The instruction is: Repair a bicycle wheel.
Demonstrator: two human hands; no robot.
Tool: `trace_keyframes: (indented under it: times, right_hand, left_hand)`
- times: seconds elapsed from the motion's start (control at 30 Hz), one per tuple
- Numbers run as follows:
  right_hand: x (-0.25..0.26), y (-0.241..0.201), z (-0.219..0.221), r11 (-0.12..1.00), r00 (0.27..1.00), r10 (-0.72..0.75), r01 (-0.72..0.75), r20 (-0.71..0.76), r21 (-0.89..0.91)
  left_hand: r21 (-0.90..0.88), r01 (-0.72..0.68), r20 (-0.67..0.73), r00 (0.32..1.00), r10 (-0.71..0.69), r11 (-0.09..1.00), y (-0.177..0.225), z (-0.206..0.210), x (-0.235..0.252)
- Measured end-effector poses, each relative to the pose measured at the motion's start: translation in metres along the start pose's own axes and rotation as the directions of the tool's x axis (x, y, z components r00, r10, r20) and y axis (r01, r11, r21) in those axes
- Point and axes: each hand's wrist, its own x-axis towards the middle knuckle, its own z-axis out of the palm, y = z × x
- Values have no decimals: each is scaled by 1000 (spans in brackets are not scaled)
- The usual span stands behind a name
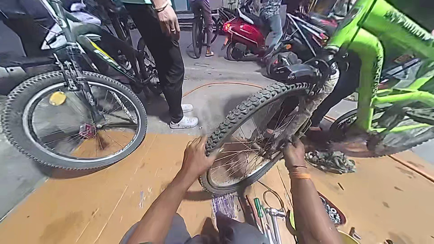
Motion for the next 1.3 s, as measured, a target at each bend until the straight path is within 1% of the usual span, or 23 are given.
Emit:
trace_keyframes:
  times: [0.03,0.1,0.13,0.17,0.2,0.23,0.3,0.33,0.4,0.47,0.5,0.53,0.57,0.6,0.7,0.73,0.83,0.87,0.93,1.0,1.1,1.2,1.3]
  right_hand:
    - [-1,7,-5,996,999,24,-22,-26,85]
    - [-14,18,-17,968,990,108,-84,-89,236]
    - [-24,27,-20,956,981,158,-124,-111,265]
    - [-39,41,-19,954,974,205,-176,-101,242]
    - [-58,57,-16,959,972,233,-223,-39,175]
    - [-76,70,-9,962,964,255,-260,70,85]
    - [-117,91,13,952,907,304,-298,292,-68]
    - [-136,98,26,947,873,319,-300,368,-110]
    - [-166,101,51,936,816,348,-328,462,-125]
    - [-187,88,67,891,736,382,-453,559,-14]
    - [-193,81,73,824,700,386,-555,601,118]
    - [-196,72,77,723,670,392,-648,630,239]
    - [-197,64,79,637,651,401,-703,645,314]
    - [-198,58,79,616,632,390,-720,670,320]
    - [-209,53,76,752,549,268,-633,791,184]
    - [-211,48,76,765,531,239,-619,813,179]
    - [-207,16,74,715,581,187,-633,792,296]
    - [-205,5,74,713,578,167,-631,799,307]
    - [-208,-12,74,781,517,85,-565,852,266]
    - [-209,-23,76,823,442,-16,-504,897,263]
    - [-206,-35,79,769,446,-65,-547,893,330]
    - [-208,-40,83,692,441,-33,-637,897,339]
    - [-211,-45,90,631,457,17,-695,889,345]
  left_hand:
    - [-66,7,22,1000,-6,998,-6,5,-3]
    - [-180,89,39,996,-83,980,-22,20,-21]
    - [-193,143,42,990,-137,971,-31,30,-34]
    - [-180,209,66,977,-200,961,-39,41,-49]
    - [-154,257,89,965,-246,954,-44,50,-61]
    - [-129,272,90,961,-262,954,-47,57,-68]
    - [-106,283,118,955,-271,953,-47,59,-68]
    - [-97,292,167,947,-274,951,-45,58,-64]
    - [-87,306,268,924,-274,948,-44,54,-56]
    - [-93,287,335,911,-242,953,-45,53,-52]
    - [-112,265,346,914,-212,958,-46,54,-51]
    - [-138,244,357,916,-182,960,-47,54,-48]
    - [-164,228,370,916,-155,960,-48,54,-46]
    - [-189,216,377,917,-132,958,-49,55,-44]
    - [-234,204,394,914,-99,951,-53,58,-41]
    - [-251,206,406,909,-91,946,-53,58,-39]
    - [-238,241,424,897,-123,941,-45,58,-32]
    - [-206,258,420,894,-153,944,-41,58,-31]
    - [-176,252,415,896,-160,952,-39,59,-29]
    - [-195,202,438,893,-99,960,-41,57,-22]
    - [-261,180,468,883,-39,948,-47,56,-19]
    - [-312,180,495,869,-2,933,-52,56,-20]
    - [-359,175,503,863,32,917,-57,55,-18]
